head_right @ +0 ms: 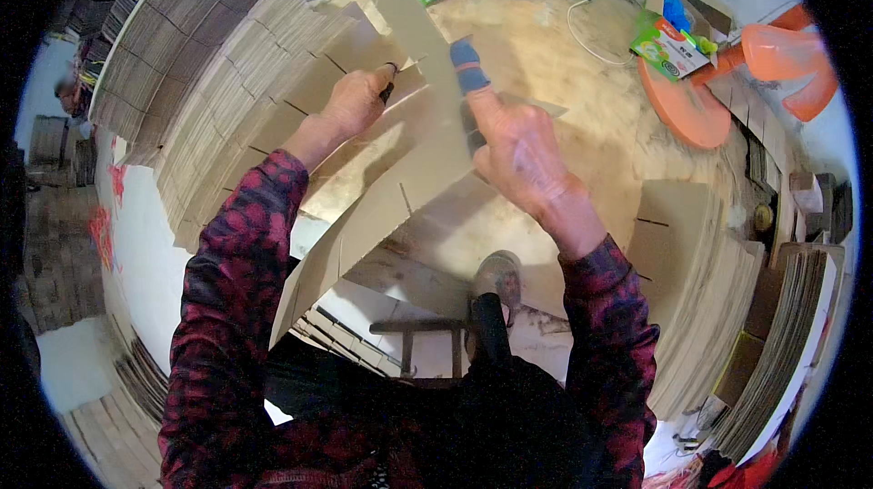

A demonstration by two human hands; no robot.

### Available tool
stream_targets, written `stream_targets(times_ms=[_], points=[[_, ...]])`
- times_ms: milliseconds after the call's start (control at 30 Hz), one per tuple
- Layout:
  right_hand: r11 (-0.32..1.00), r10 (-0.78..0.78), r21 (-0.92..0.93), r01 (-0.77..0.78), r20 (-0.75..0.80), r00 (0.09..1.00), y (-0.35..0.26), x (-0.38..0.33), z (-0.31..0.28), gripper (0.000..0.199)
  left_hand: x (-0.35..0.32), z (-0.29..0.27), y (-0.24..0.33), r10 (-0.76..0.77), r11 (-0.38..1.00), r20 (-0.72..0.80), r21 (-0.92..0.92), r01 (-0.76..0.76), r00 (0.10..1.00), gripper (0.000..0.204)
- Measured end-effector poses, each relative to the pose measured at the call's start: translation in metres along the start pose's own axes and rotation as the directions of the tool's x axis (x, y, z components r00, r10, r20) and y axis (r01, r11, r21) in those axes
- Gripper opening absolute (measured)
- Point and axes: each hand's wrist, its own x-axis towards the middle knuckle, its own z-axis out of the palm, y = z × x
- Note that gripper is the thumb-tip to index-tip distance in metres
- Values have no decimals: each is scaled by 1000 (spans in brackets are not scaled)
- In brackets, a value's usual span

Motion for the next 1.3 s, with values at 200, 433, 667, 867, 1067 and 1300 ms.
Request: stream_targets(times_ms=[200, 433, 667, 867, 1067, 1300], points=[[996, 76, -42, -75, 27, 997, 15, -16, -8, 82, 9, 3, 44, 15, 998, 124, 53, -22, 992, 26], [995, 87, -46, -87, -12, 996, 21, -23, 0, 82, 12, 22, 60, 102, 995, 80, 0, -103, 992, 18], [978, 208, -37, -206, 40, 977, 7, -24, -3, 80, 4, 28, 68, 67, 997, 129, -39, -63, 989, 21], [975, 199, -130, -181, 141, 970, 16, -28, 12, 50, -9, 9, 82, 138, 971, 114, -213, -112, 984, 22], [956, 271, -174, -234, 228, 935, 23, -36, 27, 37, -26, 1, 82, 166, 934, 235, -348, -76, 958, 27], [942, 296, -238, -237, 252, 921, 33, -33, 32, 65, -30, -29, -56, 39, 876, -287, 471, 106, 957, 66]])
